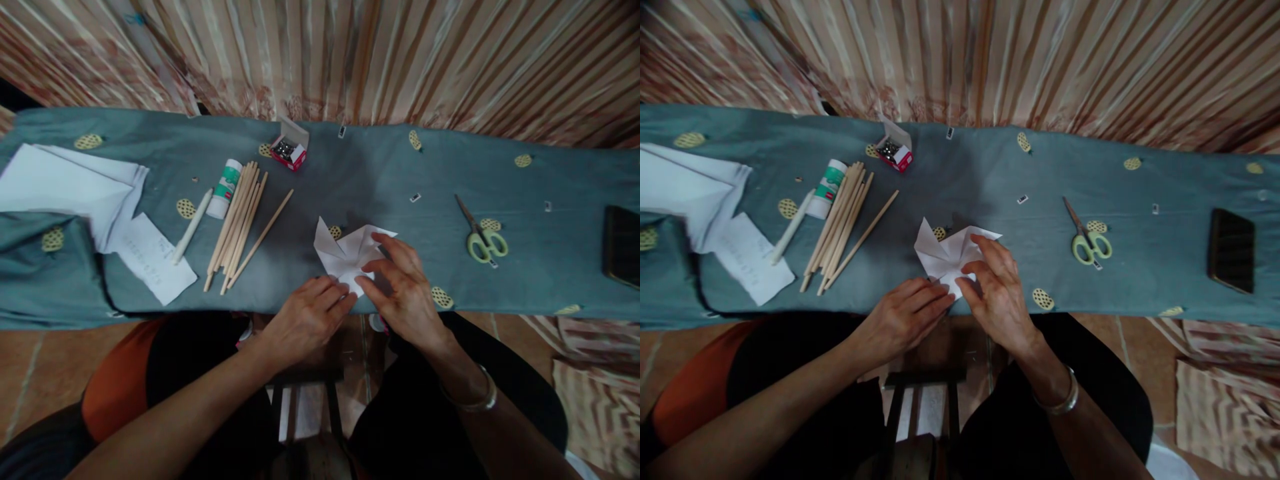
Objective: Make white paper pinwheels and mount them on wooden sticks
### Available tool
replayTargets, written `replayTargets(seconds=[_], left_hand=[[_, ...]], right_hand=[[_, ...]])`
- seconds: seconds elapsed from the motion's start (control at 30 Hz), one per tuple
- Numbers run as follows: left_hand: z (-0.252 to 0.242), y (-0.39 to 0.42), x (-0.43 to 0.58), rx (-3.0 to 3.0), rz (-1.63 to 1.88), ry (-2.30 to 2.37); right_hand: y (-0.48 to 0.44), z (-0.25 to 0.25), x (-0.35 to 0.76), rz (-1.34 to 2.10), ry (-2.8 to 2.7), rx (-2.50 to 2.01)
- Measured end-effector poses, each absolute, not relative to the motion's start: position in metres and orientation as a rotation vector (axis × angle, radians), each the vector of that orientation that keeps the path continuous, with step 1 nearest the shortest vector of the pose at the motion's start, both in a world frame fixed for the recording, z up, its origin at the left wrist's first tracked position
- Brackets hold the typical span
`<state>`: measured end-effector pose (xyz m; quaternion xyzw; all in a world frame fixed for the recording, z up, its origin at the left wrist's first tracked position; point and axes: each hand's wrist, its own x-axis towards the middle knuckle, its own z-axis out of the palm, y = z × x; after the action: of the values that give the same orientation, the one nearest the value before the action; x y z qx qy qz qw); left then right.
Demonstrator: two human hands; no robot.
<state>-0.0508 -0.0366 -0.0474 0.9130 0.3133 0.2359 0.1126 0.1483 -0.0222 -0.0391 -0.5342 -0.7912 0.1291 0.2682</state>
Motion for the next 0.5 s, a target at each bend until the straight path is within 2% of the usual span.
replayTargets(seconds=[0.5], left_hand=[[-0.0486,-0.0373,-0.0497,2.682,0.693,0.935]], right_hand=[[-0.0217,-0.0408,0.1481,0.353,-2.153,-1.419]])
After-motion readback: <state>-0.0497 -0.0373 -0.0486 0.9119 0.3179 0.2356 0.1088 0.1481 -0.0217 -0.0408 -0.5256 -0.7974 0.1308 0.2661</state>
